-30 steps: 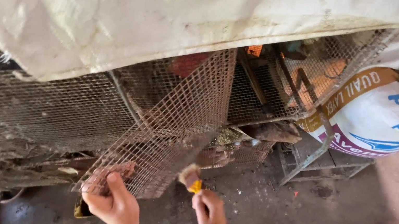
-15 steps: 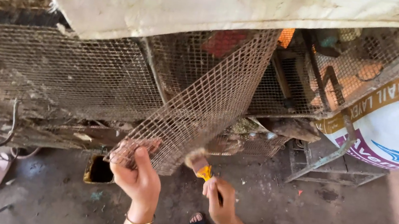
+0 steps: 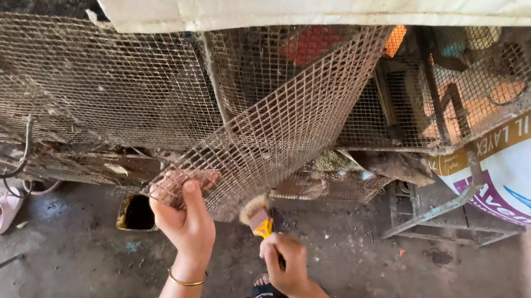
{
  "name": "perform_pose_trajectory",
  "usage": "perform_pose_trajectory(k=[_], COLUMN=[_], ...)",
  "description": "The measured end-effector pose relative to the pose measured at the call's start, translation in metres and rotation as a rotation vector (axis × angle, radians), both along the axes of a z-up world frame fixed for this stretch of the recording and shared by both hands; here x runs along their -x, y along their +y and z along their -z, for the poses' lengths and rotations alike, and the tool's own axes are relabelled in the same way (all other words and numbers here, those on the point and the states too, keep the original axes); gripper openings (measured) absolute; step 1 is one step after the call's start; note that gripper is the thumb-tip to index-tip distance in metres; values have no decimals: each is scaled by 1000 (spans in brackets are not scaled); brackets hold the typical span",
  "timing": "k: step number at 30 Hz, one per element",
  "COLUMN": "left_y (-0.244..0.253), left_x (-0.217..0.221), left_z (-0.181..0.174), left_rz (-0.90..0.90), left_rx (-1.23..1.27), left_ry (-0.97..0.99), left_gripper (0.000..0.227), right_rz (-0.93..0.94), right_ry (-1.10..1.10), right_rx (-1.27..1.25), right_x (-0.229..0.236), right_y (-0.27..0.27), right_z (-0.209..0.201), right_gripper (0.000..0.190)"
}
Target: The person uses a brush to scrub a metal mesh panel held in place by their left hand. The person repeatedly brushes the mesh surface to remove debris in a workshop-like setting.
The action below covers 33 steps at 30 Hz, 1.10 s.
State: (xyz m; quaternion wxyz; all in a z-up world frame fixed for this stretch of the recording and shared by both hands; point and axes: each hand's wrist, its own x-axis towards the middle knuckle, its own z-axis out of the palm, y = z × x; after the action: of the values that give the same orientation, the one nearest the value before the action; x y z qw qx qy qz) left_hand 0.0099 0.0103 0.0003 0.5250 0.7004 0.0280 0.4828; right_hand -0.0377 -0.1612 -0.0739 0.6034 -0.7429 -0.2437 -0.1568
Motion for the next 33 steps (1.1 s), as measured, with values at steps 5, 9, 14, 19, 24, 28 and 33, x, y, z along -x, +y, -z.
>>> perform_pose_trajectory(k=[5,9,14,19,24,28,33], left_y=[-2,-9,7,6,1,13,25], left_x=[9,15,3,7,12,7,-8], left_z=[12,10,21,10,24,29,19], left_rz=[9,-34,-54,16,-42,-34,-12], left_rx=[6,17,-11,-8,116,21,-26], left_ry=[-40,-16,27,39,69,70,48], left_gripper=[20,15,24,19,17,22,20], right_rz=[-33,-52,-101,-11,-194,-109,36], right_ry=[-300,-543,-409,0,-440,-425,53], right_rx=[-126,-237,75,155,-260,-275,120], right_x=[15,15,13,9,28,21,14], right_y=[-8,-9,6,2,-13,-3,-2], right_z=[-99,-112,-23,6,-97,-67,45], right_gripper=[39,46,29,35,47,40,35])
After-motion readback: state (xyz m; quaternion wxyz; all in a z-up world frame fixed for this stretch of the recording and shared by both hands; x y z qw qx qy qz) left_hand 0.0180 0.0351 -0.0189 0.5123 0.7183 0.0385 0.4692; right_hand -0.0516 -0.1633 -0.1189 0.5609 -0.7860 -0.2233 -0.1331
